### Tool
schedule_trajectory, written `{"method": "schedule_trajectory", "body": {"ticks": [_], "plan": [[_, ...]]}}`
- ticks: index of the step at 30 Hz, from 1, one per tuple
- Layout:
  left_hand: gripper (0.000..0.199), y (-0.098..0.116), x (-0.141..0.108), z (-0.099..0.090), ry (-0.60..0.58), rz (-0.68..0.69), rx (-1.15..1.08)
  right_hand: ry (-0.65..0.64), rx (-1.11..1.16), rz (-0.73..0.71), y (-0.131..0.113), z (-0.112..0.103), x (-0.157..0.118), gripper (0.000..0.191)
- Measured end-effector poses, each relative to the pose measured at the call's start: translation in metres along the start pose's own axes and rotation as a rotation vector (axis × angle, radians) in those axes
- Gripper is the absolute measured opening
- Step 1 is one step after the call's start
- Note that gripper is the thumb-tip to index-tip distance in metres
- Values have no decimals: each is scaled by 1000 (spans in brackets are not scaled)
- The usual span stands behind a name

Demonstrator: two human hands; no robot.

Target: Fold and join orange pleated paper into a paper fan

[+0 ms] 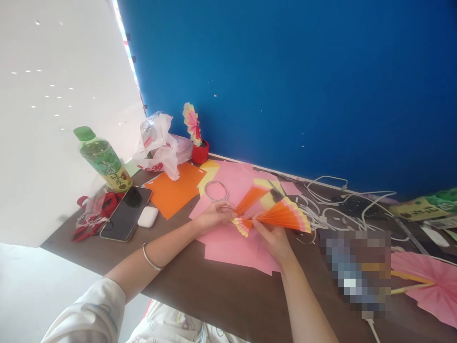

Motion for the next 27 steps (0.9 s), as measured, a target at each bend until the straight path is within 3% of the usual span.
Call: {"method": "schedule_trajectory", "body": {"ticks": [8,16,27], "plan": [[29,-1,1,-1,-9,10,-41,-56,26,-4,-1,2,0,20],[27,-3,1,-2,-25,-7,-11,93,-64,-68,2,2,-2,16],[27,-1,0,0,-42,-12,1,101,-139,-45,5,3,0,16]]}}
Point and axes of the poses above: each hand's wrist, its own x-axis towards the middle knuckle, its own z-axis out of the palm, y = z × x, the point moved 2 cm from there along x, towards the middle knuckle, and after that the axes turned 8 degrees about -x, right-handed, at the moved point
